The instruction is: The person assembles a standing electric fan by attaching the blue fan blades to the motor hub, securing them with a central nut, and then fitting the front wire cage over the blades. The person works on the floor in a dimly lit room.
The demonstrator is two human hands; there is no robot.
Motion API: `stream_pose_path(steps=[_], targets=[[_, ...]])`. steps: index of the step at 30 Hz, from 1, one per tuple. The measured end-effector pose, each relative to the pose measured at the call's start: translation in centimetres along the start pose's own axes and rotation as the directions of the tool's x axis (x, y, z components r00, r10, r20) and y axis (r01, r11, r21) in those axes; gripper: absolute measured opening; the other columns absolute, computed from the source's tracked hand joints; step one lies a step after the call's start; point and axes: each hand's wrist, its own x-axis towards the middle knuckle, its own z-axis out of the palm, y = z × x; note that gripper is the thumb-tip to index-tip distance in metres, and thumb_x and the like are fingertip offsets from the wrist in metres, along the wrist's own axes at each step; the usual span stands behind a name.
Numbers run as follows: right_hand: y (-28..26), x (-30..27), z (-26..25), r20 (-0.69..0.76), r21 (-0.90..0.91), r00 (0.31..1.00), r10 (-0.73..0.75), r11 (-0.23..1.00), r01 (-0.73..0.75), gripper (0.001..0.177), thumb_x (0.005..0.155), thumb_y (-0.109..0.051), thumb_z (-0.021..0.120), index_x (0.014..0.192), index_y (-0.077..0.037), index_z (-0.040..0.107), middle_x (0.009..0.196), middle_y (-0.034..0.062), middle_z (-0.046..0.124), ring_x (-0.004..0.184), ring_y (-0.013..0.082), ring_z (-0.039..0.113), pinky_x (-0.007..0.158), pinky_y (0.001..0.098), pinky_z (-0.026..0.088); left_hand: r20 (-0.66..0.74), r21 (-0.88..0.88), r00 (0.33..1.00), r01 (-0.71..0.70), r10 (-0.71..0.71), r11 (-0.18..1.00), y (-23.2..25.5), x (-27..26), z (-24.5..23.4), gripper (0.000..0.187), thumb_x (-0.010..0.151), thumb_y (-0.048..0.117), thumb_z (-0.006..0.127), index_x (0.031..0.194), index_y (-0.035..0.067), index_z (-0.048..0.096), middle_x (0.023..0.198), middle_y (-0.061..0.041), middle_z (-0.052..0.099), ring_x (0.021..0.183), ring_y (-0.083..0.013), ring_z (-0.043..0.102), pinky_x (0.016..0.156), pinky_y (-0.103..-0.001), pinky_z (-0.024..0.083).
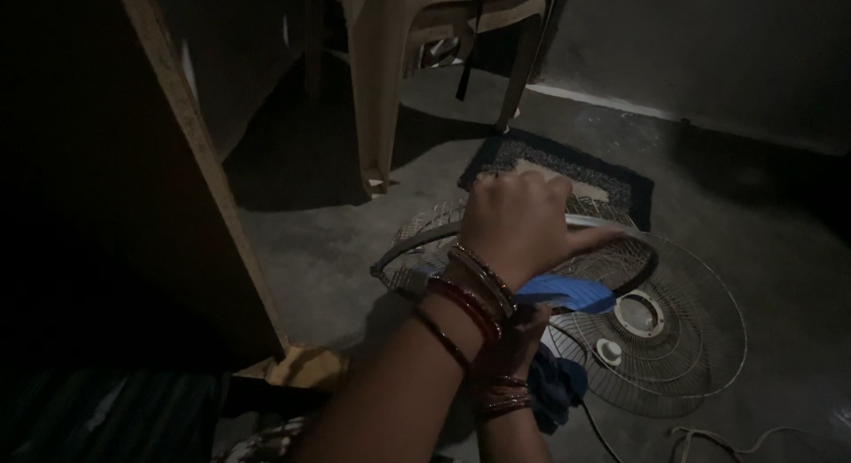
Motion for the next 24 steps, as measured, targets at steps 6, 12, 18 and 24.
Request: stream_pose_path(steps=[6,12,18,24], targets=[[4.1,0.6,-4.7,0.037,-0.59,0.958,-0.285,0.767,0.251,0.046,0.096,-0.037,0.058,0.115,0.005,0.051,0.104,0.021,0.064,0.09,0.0318,0.067,0.069,0.0438,0.061,0.093,-0.019,0.996,0.003,-0.001,1.0,-0.1,-0.6,-0.4,0.088,0.074,0.093,0.039,0.08,0.012,0.073,0.059,0.0,0.058,0.048,-0.0072,0.056,0.041,-0.024,0.046],[6.7,1.4,-7.6,-0.037,-0.103,0.999,0.012,0.995,-0.016,0.045,0.101,-0.037,0.052,0.117,0.004,0.056,0.108,0.0173,0.067,0.098,0.0276,0.069,0.081,0.0428,0.062,-0.024,-0.002,0.998,-0.064,0.064,0.998,-0.8,-2.1,-0.8,0.089,0.075,0.093,0.036,0.085,0.013,0.074,0.058,-0.001,0.059,0.047,-0.0081,0.056,0.04,-0.025,0.045],[2.2,0.1,-2.7,0.054,0.274,0.935,0.35,0.895,-0.351,0.052,0.095,-0.043,0.049,0.122,0.0,0.063,0.11,0.015,0.072,0.096,0.0269,0.071,0.081,0.0415,0.062,0.073,0.007,0.997,-0.031,0.031,0.999,-0.7,-2.4,-0.6,0.089,0.076,0.093,0.035,0.082,0.013,0.073,0.06,0.0,0.06,0.048,-0.0074,0.056,0.041,-0.024,0.046],[0.6,-0.1,-0.6,-0.159,-0.198,0.98,0.123,0.968,-0.153,0.052,0.095,-0.038,0.061,0.13,-0.004,0.044,0.118,0.0169,0.059,0.103,0.0305,0.066,0.08,0.0452,0.06,0.068,-0.025,0.998,0.017,-0.016,1.0,-0.6,-0.9,-0.4,0.088,0.073,0.094,0.038,0.084,0.015,0.075,0.059,-0.001,0.063,0.049,-0.0087,0.06,0.041,-0.026,0.049]])
